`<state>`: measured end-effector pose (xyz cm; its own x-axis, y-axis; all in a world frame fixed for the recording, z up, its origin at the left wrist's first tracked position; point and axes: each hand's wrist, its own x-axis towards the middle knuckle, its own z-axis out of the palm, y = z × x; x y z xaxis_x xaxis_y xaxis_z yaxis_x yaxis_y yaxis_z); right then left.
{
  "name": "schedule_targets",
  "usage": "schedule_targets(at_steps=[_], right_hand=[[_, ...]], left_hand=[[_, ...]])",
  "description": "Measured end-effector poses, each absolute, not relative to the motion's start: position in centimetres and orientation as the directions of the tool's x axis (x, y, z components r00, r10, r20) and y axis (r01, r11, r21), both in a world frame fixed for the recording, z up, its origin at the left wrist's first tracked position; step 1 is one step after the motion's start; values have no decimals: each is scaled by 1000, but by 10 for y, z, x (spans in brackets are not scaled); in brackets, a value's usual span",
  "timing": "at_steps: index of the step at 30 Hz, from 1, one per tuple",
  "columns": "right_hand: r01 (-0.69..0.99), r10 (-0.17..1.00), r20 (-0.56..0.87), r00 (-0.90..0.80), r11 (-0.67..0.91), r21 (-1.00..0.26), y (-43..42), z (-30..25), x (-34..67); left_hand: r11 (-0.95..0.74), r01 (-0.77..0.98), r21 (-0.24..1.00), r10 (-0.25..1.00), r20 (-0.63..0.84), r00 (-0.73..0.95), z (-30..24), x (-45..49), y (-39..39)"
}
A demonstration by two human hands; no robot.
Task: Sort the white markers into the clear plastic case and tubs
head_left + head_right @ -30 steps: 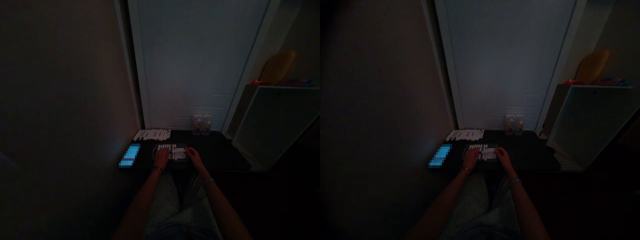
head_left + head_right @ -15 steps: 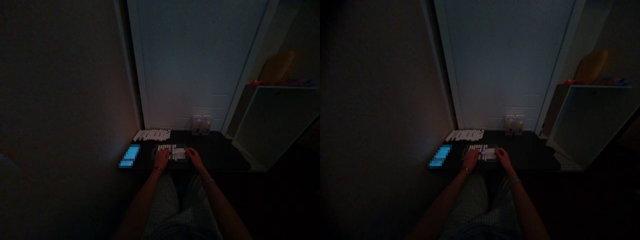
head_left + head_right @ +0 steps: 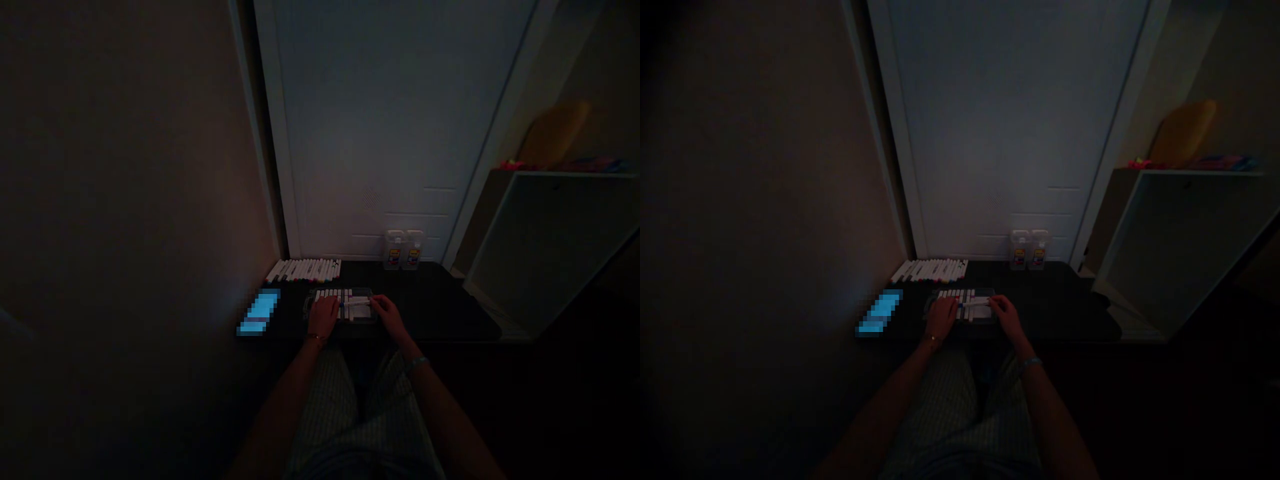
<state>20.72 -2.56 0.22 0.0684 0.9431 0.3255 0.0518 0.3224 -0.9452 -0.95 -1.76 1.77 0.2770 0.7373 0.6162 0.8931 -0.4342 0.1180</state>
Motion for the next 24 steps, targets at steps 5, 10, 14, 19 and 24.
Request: schedule_targets(at_steps=[5, 10, 14, 19, 24], right_hand=[[70, 936, 343, 76, 338, -939, -26, 2, 208], [66, 932, 352, 89, 347, -936, -24, 1, 208], [66, 932, 353, 78, 348, -935, -25, 1, 207], [69, 930, 359, 71, 355, -932, -25, 2, 208], [64, 937, 342, 74, 338, -939, -22, -1, 209]], left_hand=[[-434, 894, 113, 727, 630, 274, 16, -9, -16], [-430, 897, 105, 730, 626, 276, 17, -9, -16], [-440, 891, 110, 729, 623, 283, 18, -10, -17], [-442, 890, 114, 727, 626, 281, 17, -10, -16], [-440, 889, 126, 739, 613, 279, 16, -9, -16]])
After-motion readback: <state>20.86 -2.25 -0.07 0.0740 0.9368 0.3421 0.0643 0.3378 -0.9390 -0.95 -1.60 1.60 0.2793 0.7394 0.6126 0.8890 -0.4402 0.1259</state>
